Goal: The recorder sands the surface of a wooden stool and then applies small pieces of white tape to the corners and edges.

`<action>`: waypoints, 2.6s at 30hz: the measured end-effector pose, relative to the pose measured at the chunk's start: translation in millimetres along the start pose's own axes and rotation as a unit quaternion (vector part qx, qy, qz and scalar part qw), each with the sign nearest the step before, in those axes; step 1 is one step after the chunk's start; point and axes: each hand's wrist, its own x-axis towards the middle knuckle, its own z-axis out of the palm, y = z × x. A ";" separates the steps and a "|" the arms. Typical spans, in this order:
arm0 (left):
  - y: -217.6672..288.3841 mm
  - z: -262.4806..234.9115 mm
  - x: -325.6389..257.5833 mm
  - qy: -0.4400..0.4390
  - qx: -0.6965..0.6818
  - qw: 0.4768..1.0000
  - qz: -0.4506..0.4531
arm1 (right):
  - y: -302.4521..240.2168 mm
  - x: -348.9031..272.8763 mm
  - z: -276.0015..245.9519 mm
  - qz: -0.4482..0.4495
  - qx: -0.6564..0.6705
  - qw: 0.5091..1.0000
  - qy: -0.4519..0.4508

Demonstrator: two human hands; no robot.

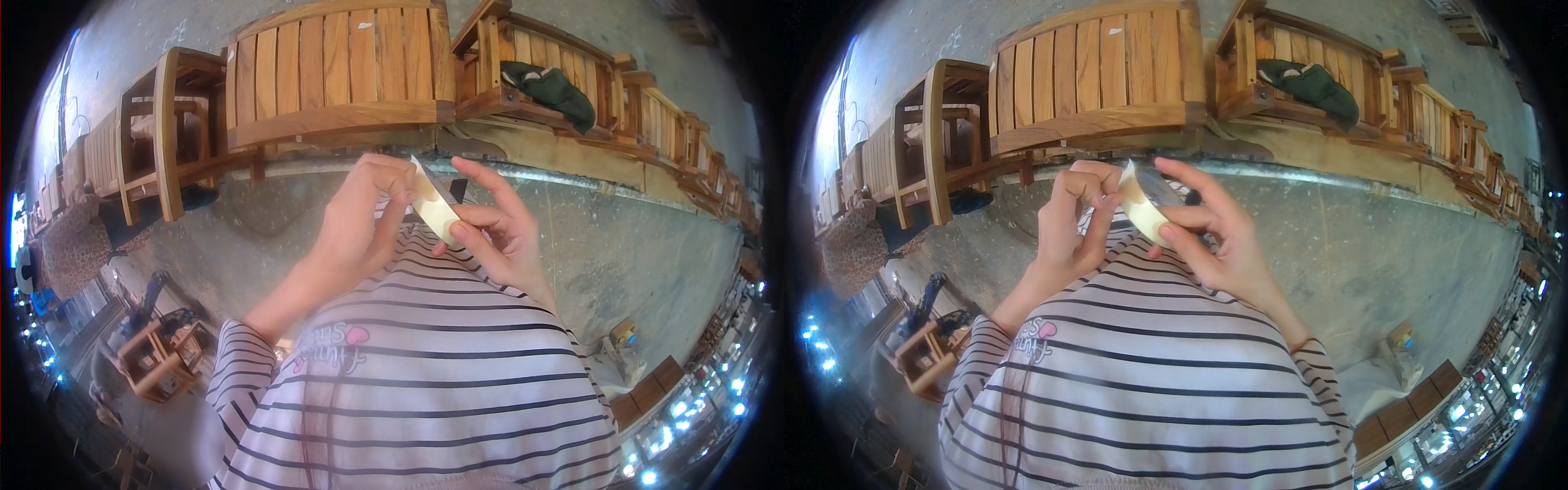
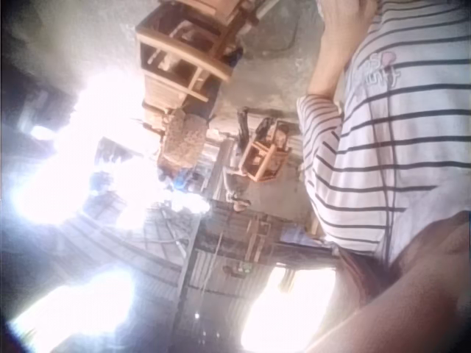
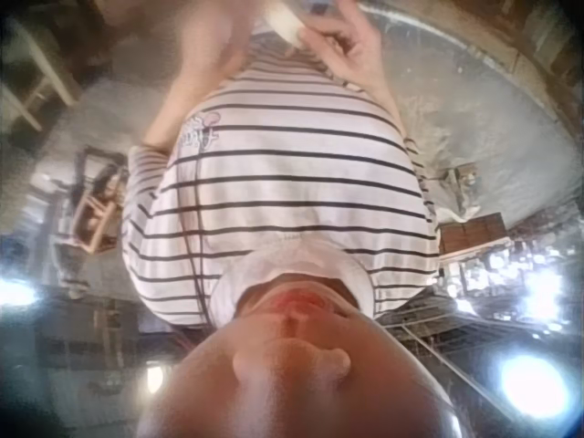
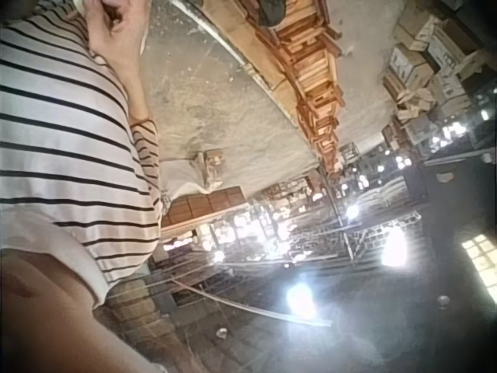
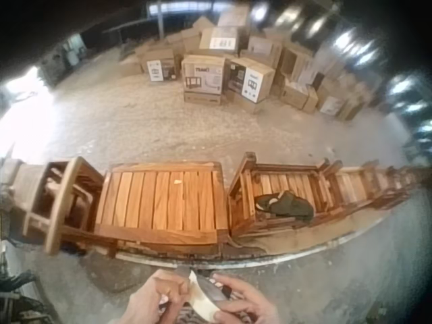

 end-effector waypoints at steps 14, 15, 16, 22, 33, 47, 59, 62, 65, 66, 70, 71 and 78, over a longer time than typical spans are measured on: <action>-8.9 -10.4 -3.6 0.010 -0.233 0.963 -0.137 | 4.8 3.0 -4.9 -0.004 -0.020 1.000 -0.001; -7.4 -9.7 -3.3 0.011 -0.233 0.963 -0.137 | 4.7 3.4 -4.9 -0.006 -0.028 1.000 -0.001; -4.7 -8.2 -2.1 0.021 -0.173 0.976 -0.128 | 4.8 3.7 -4.8 -0.007 -0.035 0.999 0.000; -2.5 -3.8 -8.1 0.040 -0.162 0.968 -0.186 | 6.6 4.9 -1.7 -0.022 -0.054 0.998 -0.007; -2.4 -9.3 -12.4 0.168 -0.380 0.869 -0.269 | 5.9 4.9 9.0 0.007 -0.038 0.999 -0.005; -14.1 -46.2 -21.7 0.166 -0.353 0.892 -0.228 | -5.0 32.4 36.1 0.100 -0.062 0.987 -0.108; -1.5 -102.3 -34.6 0.215 0.024 0.975 0.059 | 21.8 53.8 50.9 -0.003 0.009 0.997 -0.082; 6.0 -113.0 -37.2 0.104 0.204 0.950 0.213 | 14.2 66.7 64.4 -0.031 0.018 0.996 -0.076; 4.9 -117.1 -42.6 0.016 0.131 0.948 0.291 | 5.2 78.1 74.0 -0.066 0.017 0.986 -0.149; 1.0 -120.1 -42.0 0.016 0.132 0.947 0.291 | 2.5 80.1 76.7 -0.067 0.017 0.986 -0.149; -10.6 -124.6 -50.0 0.033 0.146 0.954 0.261 | -0.3 84.1 89.6 -0.075 -0.044 0.989 -0.123; -13.1 -122.8 -55.0 0.073 0.146 0.972 0.171 | -0.3 84.2 93.0 -0.051 -0.009 0.995 -0.082; -17.4 -89.9 -63.0 0.197 0.040 0.964 -0.175 | 28.5 88.6 106.7 -0.121 -0.090 0.988 0.044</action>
